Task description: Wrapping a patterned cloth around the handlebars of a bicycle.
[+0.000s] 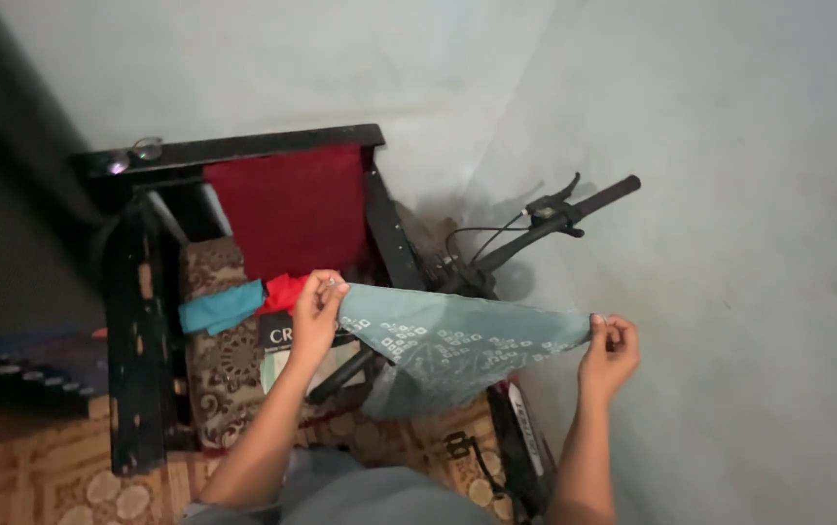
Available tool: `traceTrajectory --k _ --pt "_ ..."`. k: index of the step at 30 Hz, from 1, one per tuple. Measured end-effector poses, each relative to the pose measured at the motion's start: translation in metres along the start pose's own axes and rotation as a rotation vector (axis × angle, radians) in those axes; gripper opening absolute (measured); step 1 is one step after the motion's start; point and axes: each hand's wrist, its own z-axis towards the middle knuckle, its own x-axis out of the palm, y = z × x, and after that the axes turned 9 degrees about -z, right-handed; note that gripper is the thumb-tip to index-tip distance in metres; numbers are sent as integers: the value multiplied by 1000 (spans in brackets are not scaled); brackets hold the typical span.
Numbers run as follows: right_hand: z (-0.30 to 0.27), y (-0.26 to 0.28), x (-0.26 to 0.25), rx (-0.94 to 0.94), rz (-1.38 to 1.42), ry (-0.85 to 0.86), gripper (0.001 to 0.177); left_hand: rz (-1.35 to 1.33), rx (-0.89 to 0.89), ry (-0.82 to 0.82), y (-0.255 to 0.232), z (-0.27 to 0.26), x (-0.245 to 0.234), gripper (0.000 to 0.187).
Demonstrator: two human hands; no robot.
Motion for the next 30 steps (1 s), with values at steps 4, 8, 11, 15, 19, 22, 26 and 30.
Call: traceTrajectory --k 4,8,11,15,19,22,26,30 --pt "14 -3 4 46 38 85 17 18 28 -88 -11 -26 4 9" --pt "7 9 -1 149 178 254 17 83 14 -152 -17 -61 6 8" --pt "3 1 -5 129 256 333 16 116 39 -207 -23 -88 7 9" --pt "2 -12 -3 61 340 416 13 259 88 -302 -49 -121 9 9" --pt "-4 -23 8 -28 306 488 14 309 158 -395 -76 -154 2 9" --pt "-11 -10 22 -67 247 555 11 434 93 -542 -93 -181 -9 10" --pt "-26 -11 54 -132 402 637 12 490 187 -657 -116 -212 -22 12" --pt "-54 19 69 3 485 780 11 338 226 -723 -124 -243 -48 12"
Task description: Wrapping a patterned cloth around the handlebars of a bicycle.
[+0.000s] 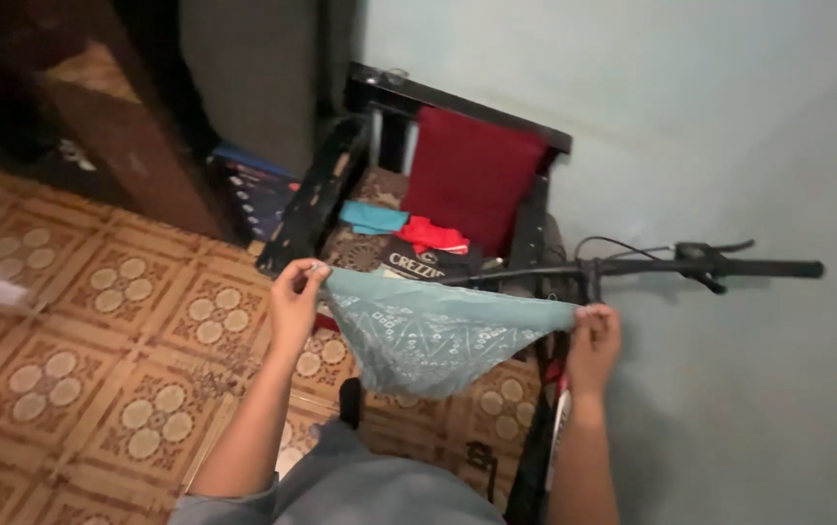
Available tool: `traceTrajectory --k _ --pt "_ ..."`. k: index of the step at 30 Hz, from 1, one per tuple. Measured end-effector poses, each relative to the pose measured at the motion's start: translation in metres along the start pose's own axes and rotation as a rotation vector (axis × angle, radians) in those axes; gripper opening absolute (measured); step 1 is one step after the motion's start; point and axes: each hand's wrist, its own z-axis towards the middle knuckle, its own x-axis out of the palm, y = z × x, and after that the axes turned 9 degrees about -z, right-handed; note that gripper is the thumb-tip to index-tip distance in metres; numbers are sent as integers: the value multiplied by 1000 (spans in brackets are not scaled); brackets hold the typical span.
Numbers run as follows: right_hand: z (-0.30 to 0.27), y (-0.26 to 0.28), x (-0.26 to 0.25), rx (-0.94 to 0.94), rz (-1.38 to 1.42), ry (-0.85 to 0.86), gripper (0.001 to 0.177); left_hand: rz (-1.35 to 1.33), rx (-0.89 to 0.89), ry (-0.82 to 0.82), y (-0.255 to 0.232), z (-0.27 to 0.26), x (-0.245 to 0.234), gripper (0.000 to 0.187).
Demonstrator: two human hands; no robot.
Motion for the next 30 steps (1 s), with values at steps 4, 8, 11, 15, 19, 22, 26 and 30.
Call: traceTrajectory --k 4,8,11,15,19,22,26,30 --pt "-3 18 36 -12 -95 94 11 16 46 -112 8 -7 -39 12" --pt "2 -14 68 -4 -54 192 12 60 29 -223 2 -16 -63 11" --pt "1 -26 88 8 -34 229 14 127 23 -273 -15 -22 -77 12" --pt "-4 -25 109 -2 -73 273 16 183 85 -265 -42 -27 -78 15" --pt "-12 -4 128 178 -215 286 15 292 163 -131 -80 -27 -72 18" --pt "-16 -27 143 137 -206 275 17 291 47 -113 -87 -18 -74 20" --pt "-21 -53 168 61 -278 253 18 201 -22 71 -88 -7 -88 18" --pt "-34 -45 192 25 -382 191 22 259 20 138 -105 -5 -104 18"
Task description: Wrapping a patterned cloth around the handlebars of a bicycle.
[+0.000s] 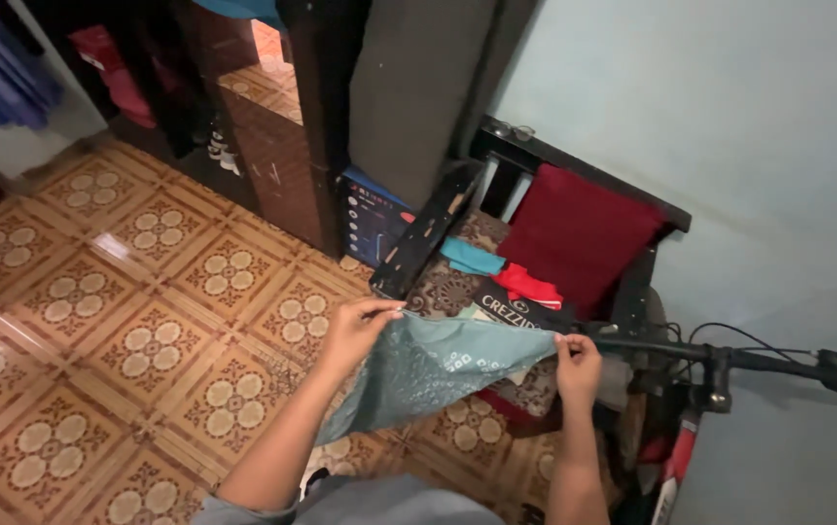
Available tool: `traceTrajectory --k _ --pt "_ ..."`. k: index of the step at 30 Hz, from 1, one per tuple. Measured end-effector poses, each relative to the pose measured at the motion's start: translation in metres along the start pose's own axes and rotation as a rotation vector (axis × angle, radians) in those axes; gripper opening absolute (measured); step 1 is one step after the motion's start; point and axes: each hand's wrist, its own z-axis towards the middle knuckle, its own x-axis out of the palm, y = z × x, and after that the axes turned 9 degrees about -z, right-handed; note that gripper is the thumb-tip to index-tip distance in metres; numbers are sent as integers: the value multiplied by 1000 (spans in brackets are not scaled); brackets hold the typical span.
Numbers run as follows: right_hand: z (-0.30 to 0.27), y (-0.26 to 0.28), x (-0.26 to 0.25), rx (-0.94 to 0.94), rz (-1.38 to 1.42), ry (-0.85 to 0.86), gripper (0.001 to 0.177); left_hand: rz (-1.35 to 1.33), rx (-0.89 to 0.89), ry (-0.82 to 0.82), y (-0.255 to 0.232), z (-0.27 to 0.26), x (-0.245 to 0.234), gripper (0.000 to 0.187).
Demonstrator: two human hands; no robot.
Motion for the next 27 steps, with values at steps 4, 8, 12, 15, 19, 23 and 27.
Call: traceTrajectory --k 4,8,12,15,19,23,27 --pt "-6 -2 19 3 -14 37 24 -22 -38 -14 0 -5 -14 23" --pt "-20 20 32 46 -127 36 22 -51 -82 44 -15 -11 -18 39" --pt "-23 22 64 -32 237 238 13 39 -24 52 -33 -16 -18 40" --pt "-32 66 79 -136 329 294 8 53 192 82 -23 -19 -18 30" --pt "-57 143 75 -186 287 365 8 103 178 68 -31 -22 -15 26" --pt "-84 201 71 -276 276 518 11 92 120 101 -28 -24 -7 31" --pt "-105 238 66 -480 375 596 15 7 -10 144 -25 -27 -2 32"
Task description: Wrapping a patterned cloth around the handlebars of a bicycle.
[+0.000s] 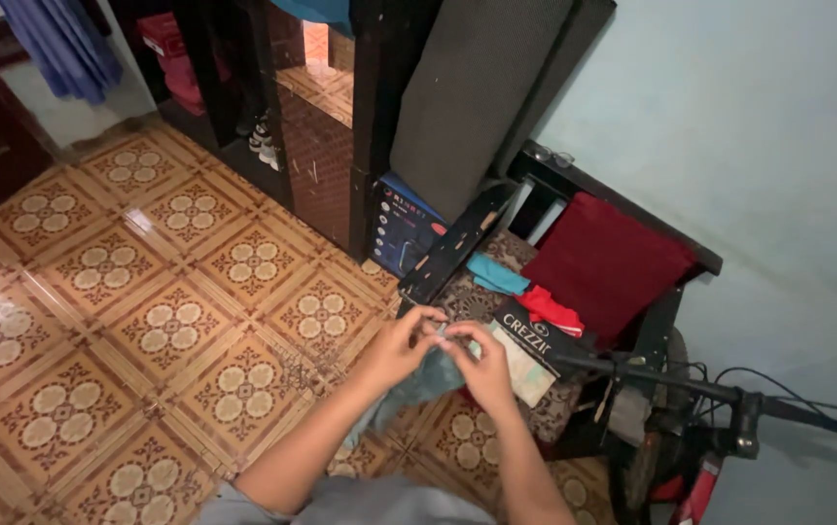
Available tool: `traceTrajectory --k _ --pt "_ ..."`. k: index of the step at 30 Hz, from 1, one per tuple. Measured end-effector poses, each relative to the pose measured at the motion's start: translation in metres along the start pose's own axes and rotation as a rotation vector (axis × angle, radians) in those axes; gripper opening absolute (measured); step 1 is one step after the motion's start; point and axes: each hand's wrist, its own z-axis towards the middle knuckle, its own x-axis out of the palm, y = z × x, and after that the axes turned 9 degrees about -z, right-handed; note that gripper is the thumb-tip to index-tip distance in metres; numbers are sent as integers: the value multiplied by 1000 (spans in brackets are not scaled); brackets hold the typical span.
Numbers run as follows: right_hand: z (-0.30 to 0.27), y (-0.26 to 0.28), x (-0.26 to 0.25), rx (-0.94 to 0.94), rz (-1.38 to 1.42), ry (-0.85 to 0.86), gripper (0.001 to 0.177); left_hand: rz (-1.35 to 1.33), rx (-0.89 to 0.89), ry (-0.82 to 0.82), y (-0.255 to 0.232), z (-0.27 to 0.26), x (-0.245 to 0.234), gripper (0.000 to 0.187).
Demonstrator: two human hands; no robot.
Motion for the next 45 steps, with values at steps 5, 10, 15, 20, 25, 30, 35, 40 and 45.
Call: traceTrajectory --k 5,10,15,20,25,30,35,40,45 --pt "2 -16 -2 59 64 25 17 -252 -44 17 31 3 4 32" --pt "2 -34 -13 9 75 77 17 -358 7 107 46 5 6 32" --pt "1 -44 -22 46 94 -8 13 -451 -125 111 42 10 12 31" --pt "6 -26 -26 -80 44 -11 11 -172 4 8 1 10 21 27" --pt "9 -39 -28 -34 55 -65 11 -64 154 13 -6 14 25 29" --pt "18 -16 -34 -23 -151 -38 17 -47 176 82 -20 14 19 38" --pt "22 -4 -27 -148 -192 -25 11 1 132 84 -14 15 16 44" --pt "23 0 -16 -157 -212 -39 10 26 192 25 -1 14 20 44" --pt "24 -2 -17 -138 -237 -39 9 87 263 -94 12 7 24 33"
